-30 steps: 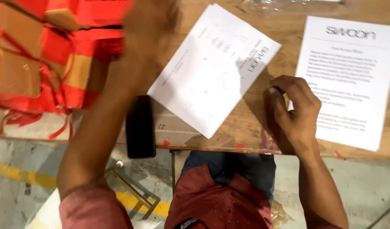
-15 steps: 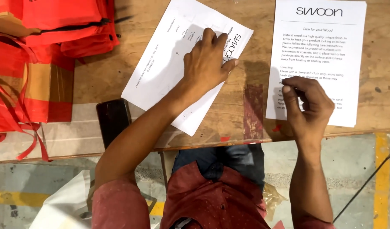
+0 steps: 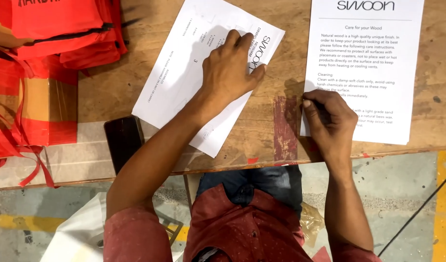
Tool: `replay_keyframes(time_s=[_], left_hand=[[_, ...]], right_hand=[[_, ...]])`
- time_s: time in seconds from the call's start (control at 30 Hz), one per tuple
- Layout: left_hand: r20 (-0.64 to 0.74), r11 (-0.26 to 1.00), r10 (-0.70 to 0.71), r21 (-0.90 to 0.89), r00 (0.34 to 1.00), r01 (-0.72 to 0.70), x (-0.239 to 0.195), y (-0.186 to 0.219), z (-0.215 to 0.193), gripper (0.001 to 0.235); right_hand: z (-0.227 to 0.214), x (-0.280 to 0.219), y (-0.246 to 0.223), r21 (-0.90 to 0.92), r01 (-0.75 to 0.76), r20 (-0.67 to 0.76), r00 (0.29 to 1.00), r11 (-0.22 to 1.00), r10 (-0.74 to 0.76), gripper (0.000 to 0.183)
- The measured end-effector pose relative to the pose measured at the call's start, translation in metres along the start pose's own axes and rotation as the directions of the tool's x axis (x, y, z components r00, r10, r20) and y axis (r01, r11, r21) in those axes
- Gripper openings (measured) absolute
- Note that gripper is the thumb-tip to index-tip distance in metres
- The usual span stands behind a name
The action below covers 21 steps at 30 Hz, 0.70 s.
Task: Folding instruction manuals and placing them into a small red hardware bag at a workshop workbench.
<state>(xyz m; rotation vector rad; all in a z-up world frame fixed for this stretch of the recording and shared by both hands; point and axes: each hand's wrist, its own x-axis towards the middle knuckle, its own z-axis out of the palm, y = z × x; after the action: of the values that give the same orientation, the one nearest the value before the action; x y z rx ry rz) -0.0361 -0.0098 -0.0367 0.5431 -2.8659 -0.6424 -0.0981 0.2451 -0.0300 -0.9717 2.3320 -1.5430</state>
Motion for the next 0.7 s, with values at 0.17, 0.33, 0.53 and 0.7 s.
replay_keyframes(time_s=[0.17,0.33,0.53,0.7], left_hand=[[-0.034,1.000,0.018,0.016,0.999,-0.017,-0.003,-0.004,0.002,0.059],[-0.095,0.993,0.079,0.096,0.992,-0.070,-0.004,0.002,0.002,0.051],[-0.043,0.997,0.012,0.074,0.999,-0.009,0.001,0.007,-0.001,0.052],[-0.088,1.000,-0.016,0.000,0.996,0.016,-0.002,0.002,0.003,0.039]], right_hand=[[-0.001,0.000,0.000,0.036,0.035,0.007,0.999,0.999,-0.036,0.011],[-0.001,0.001,-0.005,0.008,0.033,0.007,0.999,0.999,-0.033,0.011],[-0.002,0.000,-0.002,-0.026,0.031,0.011,0.999,0.999,-0.030,0.011],[-0.001,-0.004,0.013,-0.036,0.057,0.021,0.998,0.998,-0.056,0.011]])
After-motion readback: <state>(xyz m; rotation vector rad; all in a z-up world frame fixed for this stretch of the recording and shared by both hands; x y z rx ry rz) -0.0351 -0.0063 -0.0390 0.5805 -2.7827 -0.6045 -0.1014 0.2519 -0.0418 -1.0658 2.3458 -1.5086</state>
